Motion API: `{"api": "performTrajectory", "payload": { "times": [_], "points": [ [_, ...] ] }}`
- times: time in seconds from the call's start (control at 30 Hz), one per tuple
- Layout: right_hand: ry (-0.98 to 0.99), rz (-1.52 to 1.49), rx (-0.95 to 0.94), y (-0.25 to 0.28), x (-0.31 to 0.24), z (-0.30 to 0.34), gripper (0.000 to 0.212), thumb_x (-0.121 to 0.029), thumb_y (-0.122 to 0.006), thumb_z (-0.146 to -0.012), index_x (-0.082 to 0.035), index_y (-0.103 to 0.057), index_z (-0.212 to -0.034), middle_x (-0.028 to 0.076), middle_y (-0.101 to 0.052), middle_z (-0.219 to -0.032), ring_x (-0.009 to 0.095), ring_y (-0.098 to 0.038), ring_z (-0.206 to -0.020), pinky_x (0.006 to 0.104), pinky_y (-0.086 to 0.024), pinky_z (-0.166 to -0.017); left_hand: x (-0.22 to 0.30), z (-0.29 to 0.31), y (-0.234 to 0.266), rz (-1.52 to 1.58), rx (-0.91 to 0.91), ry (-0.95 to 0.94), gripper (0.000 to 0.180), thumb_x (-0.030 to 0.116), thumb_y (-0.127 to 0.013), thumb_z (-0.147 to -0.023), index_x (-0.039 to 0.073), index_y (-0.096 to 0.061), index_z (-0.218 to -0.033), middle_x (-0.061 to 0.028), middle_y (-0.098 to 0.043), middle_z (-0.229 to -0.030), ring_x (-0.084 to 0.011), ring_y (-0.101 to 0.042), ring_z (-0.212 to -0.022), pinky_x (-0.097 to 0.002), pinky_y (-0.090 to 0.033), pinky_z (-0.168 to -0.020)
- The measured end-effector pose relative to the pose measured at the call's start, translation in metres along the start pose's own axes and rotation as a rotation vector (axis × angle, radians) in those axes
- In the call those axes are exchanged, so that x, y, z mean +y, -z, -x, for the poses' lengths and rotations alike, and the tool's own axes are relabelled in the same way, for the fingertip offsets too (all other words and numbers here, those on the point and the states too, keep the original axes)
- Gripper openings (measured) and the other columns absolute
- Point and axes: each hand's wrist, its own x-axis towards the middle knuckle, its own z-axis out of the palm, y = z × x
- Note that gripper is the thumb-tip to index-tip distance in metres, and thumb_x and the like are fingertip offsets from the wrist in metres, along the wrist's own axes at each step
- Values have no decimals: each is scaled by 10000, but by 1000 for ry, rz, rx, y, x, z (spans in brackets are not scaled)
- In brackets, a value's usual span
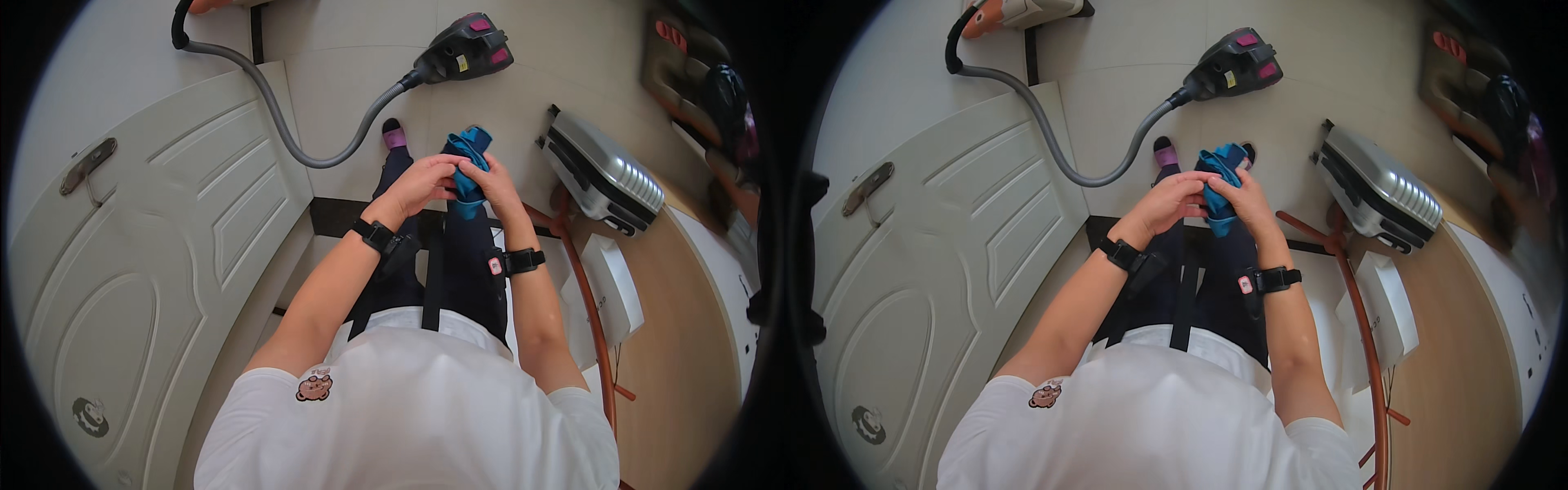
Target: The person washes a pink blender jar and its lid under a running tap in a bathroom sink, then wipes a vacuum cleaner hose with a blue cloth.
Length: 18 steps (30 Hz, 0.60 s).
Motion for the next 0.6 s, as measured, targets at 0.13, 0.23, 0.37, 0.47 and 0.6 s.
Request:
{"api": "performTrajectory", "payload": {
  "times": [0.13, 0.23, 0.37, 0.47, 0.6],
  "points": [
    [19, 317, 434, 27, -13, -63, 540, -312, -747, -764, 34, -546, -1127, 120, -650, -990, 192, -613, -896, 323, -488, -798, 39, -39, 47, -80, 88, -63, 327, 195, -517, -944, 48, -552, -1234, -92, -626, -1080, -185, -627, -953, -313, -529, -804],
    [-9, 381, 491, 51, -9, -83, 600, -346, -752, -750, 43, -549, -1160, 147, -653, -1014, 206, -620, -914, 322, -487, -815, 70, -54, 98, -151, 326, -3, 313, 195, -538, -938, 48, -559, -1213, -93, -631, -1067, -177, -631, -937, -295, -530, -781],
    [-133, 405, 572, 45, -11, -88, 698, -385, -747, -747, 47, -526, -1249, 180, -645, -1091, 224, -624, -968, 326, -480, -839, 86, -55, 158, -156, 300, -10, 291, 211, -529, -945, 49, -560, -1186, -87, -635, -1034, -167, -635, -904, -278, -530, -766],
    [-65, 630, 667, 27, -18, -98, 622, -367, -747, -750, 59, -564, -1164, 162, -656, -992, 210, -624, -895, 321, -490, -793, 95, -58, 197, -165, 360, -54, 284, 202, -535, -936, 46, -554, -1172, -77, -634, -1009, -163, -636, -881, -272, -533, -757],
    [-41, 617, 542, 16, -22, -125, 435, -320, -701, -794, 7, -630, -1073, 102, -649, -829, 166, -605, -768, 310, -488, -708, 101, -71, 243, -178, 463, -35, 289, 200, -547, -916, 53, -563, -1164, -64, -638, -978, -144, -634, -865, -263, -529, -747]
  ]
}}
